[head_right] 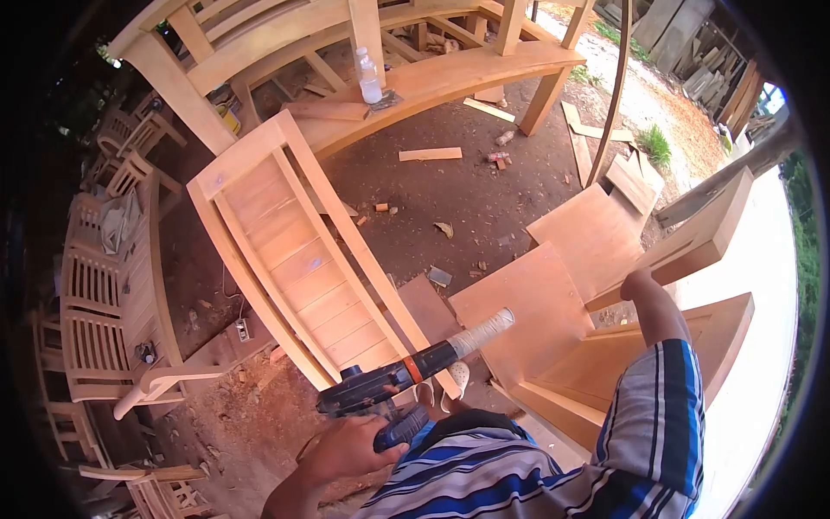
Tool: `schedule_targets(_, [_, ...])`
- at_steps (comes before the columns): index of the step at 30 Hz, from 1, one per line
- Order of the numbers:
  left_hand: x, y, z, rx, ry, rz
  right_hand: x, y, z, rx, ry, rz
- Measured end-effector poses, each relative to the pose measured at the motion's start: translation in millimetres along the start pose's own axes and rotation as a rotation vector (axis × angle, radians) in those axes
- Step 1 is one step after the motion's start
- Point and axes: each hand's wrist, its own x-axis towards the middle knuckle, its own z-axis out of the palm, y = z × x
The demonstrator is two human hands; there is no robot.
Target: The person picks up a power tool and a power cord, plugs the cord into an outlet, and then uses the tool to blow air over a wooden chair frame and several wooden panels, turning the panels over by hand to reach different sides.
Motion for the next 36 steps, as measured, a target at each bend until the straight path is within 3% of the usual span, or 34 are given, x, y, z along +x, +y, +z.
schedule_targets(1, [-0.9, -2.5, -1.4, 0.019, -0.033, 0.002, 19.2, -13.6, 12.1, -0.169, 0.029, -0.097])
schedule_targets(6, [4.0, -8.1, 0.8, 0.104, -0.062, 0.059, 17.4, 2.5, 25.1, -0.242, 0.131, -0.1])
schedule_targets(10, [26.8, 0.9, 2.3, 0.176, -0.089, 0.191, -4.0, 11.0, 8.4, -0.257, 0.126, 0.104])
schedule_targets(12, [39.6, 3.2, 5.0, 0.209, -0.116, 0.225, 20.2, 18.7, 20.5, -0.253, 0.175, 0.158])
schedule_targets(15, [61.5, 5.1, 7.6, 0.164, -0.118, 0.326, -12.8, 22.1, 17.1, -0.312, 0.191, 0.013])
schedule_targets(18, [86.3, 12.6, 9.1, 0.088, -0.139, 0.36, -18.7, 7.8, 30.9, -0.319, 0.333, -0.173])
schedule_targets(21, [107.2, 8.3, 20.8, 0.11, -0.074, 0.427, -5.7, -8.0, 47.6, -0.16, 0.467, -0.357])
schedule_targets(24, [122.4, 7.9, 24.1, 0.064, -0.112, 0.391, 1.7, -1.8, 52.6, -0.319, 0.5, -0.268])
schedule_targets(25, [127.0, 7.7, 23.9, 0.045, -0.123, 0.379, -10.5, 3.3, 39.7, -0.307, 0.398, -0.255])
schedule_targets(28, [141.2, 3.5, 26.1, 0.002, -0.147, 0.357, -27.5, 24.6, 25.4, -0.246, 0.354, -0.182])
schedule_targets(32, [156.8, -9.2, 34.7, -0.033, -0.16, 0.362, -80.1, 65.4, 2.8, -0.265, 0.435, -0.187])
schedule_targets(36, [172.8, -20.3, 45.6, -0.06, -0.166, 0.372, -96.6, 64.1, 3.8, -0.407, 0.557, -0.196])
